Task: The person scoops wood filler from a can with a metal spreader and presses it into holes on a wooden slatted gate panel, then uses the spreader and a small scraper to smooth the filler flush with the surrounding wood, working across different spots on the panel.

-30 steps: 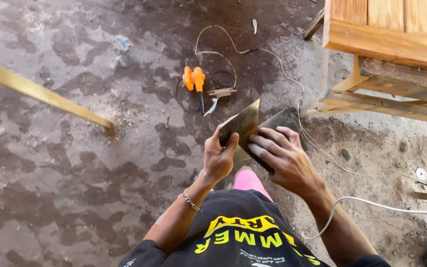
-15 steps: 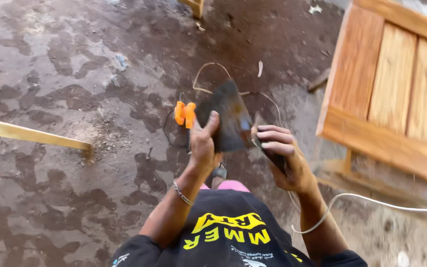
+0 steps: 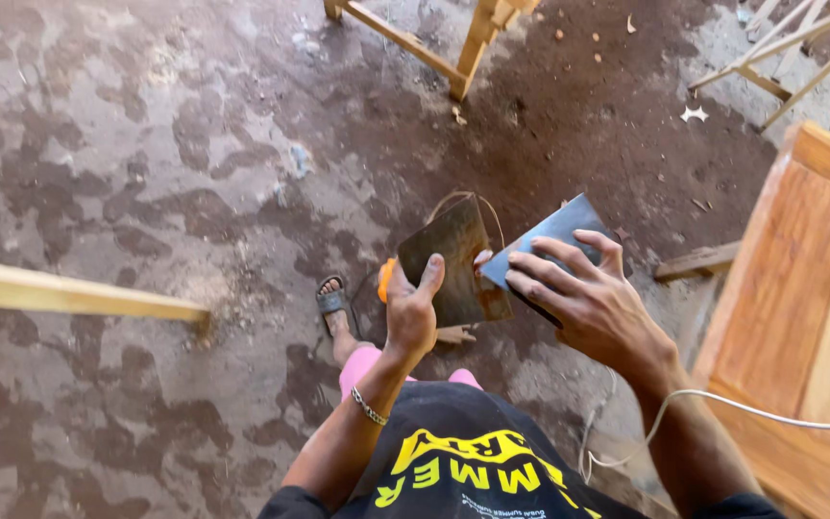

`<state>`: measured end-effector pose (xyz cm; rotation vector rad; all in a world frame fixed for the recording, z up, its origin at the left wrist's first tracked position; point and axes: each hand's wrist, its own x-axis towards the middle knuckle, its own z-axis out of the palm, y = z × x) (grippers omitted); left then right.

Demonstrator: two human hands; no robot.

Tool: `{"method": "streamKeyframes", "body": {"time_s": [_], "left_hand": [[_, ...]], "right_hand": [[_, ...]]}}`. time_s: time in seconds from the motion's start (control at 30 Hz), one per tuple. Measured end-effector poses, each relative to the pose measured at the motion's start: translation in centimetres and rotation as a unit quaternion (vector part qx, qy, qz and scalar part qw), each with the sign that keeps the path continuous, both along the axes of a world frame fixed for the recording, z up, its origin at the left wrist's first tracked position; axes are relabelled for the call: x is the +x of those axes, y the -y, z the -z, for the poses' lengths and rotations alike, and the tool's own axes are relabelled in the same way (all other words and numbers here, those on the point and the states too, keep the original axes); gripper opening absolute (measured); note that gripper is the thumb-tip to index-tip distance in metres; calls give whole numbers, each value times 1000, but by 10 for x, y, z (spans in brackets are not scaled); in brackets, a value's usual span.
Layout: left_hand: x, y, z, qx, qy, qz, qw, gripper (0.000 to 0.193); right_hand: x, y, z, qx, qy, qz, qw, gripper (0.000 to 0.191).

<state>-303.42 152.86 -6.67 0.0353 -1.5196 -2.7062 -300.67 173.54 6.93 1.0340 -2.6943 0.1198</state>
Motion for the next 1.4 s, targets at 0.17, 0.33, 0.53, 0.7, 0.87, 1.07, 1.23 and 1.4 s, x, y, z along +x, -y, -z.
{"method": "streamKeyframes", "body": {"time_s": [0.17,0.33,0.53,0.7,0.87,1.07,1.23,1.4], "left_hand": [[-114,56,-6,166,130,-7,977,36],[-228,125,-39,247,174,58,951,36],[-310,175,-41,191,128,114,967,33],[-364,175,-30,-170,-38,142,974,30],[-422,168,-24,-147,-183,77,969,31],[-512,141,-7,-197,-122,28,973,36],[-621,55,-24,116,16,-51,992,34],[-682,-39,-56,288,175,108,935,38]], "right_hand": [[-103,81,46,-172,55,-33,983,55],[-209,144,66,-379,66,-16,923,49],[-291,162,26,-260,18,108,960,53],[-339,184,14,-157,12,66,985,56],[-389,194,24,-142,55,35,988,53],[-478,143,35,-127,77,21,989,51],[-562,46,28,-228,-3,31,973,50],[-665,-17,35,-354,41,-35,934,47]]}}
